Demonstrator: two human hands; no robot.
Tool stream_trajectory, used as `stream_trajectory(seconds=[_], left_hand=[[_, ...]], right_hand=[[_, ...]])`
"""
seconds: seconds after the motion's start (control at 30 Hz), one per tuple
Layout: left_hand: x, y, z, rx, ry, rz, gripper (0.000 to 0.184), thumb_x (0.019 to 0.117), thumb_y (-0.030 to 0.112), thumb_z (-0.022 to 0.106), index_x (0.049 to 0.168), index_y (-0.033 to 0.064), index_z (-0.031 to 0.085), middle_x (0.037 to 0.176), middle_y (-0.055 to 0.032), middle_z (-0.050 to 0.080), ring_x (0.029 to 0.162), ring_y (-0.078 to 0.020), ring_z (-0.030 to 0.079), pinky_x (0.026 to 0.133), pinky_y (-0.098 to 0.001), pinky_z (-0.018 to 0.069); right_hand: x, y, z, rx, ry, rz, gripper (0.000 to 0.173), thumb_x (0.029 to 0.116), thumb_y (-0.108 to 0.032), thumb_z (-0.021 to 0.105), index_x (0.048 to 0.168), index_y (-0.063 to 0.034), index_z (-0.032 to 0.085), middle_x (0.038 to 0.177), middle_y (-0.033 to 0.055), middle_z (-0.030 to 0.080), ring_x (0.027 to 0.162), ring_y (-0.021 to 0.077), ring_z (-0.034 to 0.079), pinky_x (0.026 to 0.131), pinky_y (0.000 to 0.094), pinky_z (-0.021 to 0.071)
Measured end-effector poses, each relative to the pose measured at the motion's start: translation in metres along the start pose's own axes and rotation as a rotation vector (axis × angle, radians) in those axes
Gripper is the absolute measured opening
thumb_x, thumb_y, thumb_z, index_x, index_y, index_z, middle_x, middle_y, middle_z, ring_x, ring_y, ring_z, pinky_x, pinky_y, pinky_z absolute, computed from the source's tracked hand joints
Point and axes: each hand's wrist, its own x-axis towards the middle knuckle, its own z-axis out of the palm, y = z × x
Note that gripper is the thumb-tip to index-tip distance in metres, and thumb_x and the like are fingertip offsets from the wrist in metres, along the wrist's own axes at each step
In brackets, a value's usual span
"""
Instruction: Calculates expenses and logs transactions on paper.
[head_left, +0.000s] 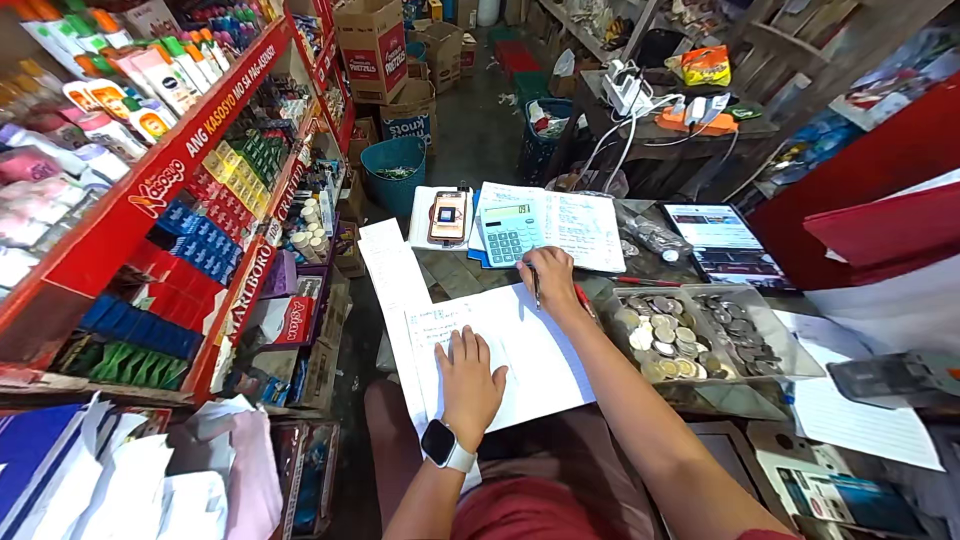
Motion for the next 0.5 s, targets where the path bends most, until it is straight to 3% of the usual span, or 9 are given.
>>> stream_trajectory(seconds=[0.17,0.5], left_hand=[[-0.0001,0.0038,-0.0057,-0.027,-0.008,0.011,0.070,0.1061,0.050,0.040,0.155,0.0004,0.039,0.166,-0.0220,0.028,0.154,-0.0436,0.023,0.119,-0.0703,0.0137],[0.0024,0.0067,-0.0070,-0.043,0.011,0.016,0.070,0.1064,0.050,0.040,0.155,0.0002,0.040,0.165,-0.0219,0.029,0.153,-0.0429,0.026,0.118,-0.0715,0.0143]], right_hand=[[-0.0051,0.0023,-0.0015,-0.079,-0.124,0.007,0.032,0.1037,-0.030,0.057,0.109,-0.0019,0.071,0.118,0.0238,0.068,0.126,0.0484,0.055,0.108,0.0688,0.0349],[-0.0011,0.0026,-0.0054,-0.071,-0.139,0.014,0.031,0.1047,-0.026,0.056,0.112,0.0018,0.068,0.122,0.0278,0.065,0.128,0.0519,0.051,0.106,0.0713,0.0322]])
